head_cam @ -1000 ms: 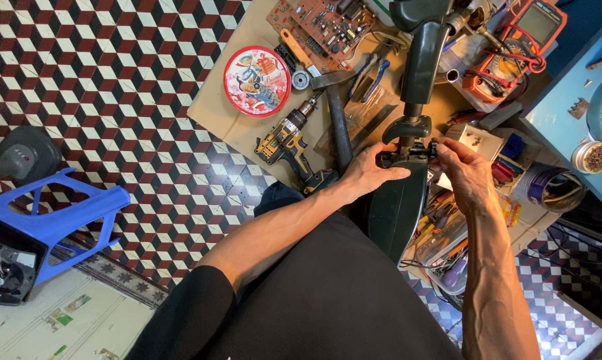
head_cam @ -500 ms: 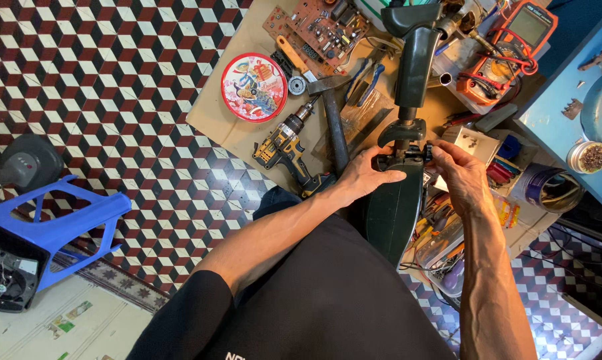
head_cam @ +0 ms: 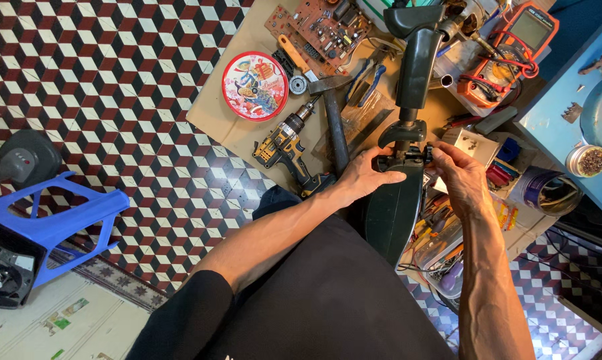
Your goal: The person assembles a dark green appliance component on a cluttered workbench. They insert a small metal piece into a slot, attach a black plastic bracket, and use pliers to secure a wire or clip. The person then lifts the assembled unit to inspect the connection points.
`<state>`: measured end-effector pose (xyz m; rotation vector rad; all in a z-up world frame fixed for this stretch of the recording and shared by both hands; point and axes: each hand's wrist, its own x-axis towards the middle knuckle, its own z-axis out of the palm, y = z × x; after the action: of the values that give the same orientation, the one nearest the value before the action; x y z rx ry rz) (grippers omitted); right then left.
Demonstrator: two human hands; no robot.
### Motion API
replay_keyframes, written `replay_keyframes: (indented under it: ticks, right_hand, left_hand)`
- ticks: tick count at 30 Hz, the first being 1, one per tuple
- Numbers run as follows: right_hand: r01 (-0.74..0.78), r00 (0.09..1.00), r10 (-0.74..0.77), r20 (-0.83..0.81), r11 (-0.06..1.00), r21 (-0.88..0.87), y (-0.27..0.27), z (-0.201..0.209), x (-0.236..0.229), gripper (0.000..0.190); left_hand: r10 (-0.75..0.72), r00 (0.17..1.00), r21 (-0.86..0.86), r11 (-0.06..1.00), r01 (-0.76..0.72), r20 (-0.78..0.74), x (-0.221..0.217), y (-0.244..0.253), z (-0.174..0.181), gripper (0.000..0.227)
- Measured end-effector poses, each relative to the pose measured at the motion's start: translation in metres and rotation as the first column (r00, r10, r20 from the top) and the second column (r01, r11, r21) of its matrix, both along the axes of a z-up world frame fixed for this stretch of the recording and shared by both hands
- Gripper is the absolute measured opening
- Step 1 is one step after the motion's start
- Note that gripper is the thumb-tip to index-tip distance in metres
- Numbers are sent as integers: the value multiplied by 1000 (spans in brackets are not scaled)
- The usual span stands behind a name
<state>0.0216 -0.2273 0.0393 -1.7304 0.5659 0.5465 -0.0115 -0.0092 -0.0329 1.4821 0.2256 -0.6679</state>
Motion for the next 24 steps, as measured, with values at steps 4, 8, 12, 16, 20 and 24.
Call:
replay_keyframes:
  ticks: [4, 8, 12, 16, 20, 24]
  right_hand:
    - [13, 1000, -12, -6, 1000, 6, 0, 1, 1, 48]
    - [-6, 1000, 6, -1, 999, -37, 0, 0, 1, 48]
    - [-5, 1000, 5, -3, 999, -37, 0, -2, 0, 48]
    - [11, 1000, -11, -12, 1000, -17, 0, -1, 0, 49]
    - [-2, 1000, 2, -11, 1000, -29, 0, -1, 1, 49]
    - [-4, 1000, 3, -13, 999, -35, -1, -2, 1, 50]
  left_hand:
    - [-2, 1000, 15, 1000, 2, 25, 0, -1, -1, 86]
    - [-7, 1000, 16, 1000, 7, 8, 0, 0, 0, 86]
    - [-4, 1000, -24, 1000, 4, -14, 0, 1, 1, 86]
    - [-10, 1000, -6, 1000, 10, -9, 1, 0, 2, 86]
    - [-4, 1000, -2, 1000, 4, -4, 1, 0, 2, 86]
    - [-4, 1000, -11, 1000, 4, -9, 1, 1, 3, 85]
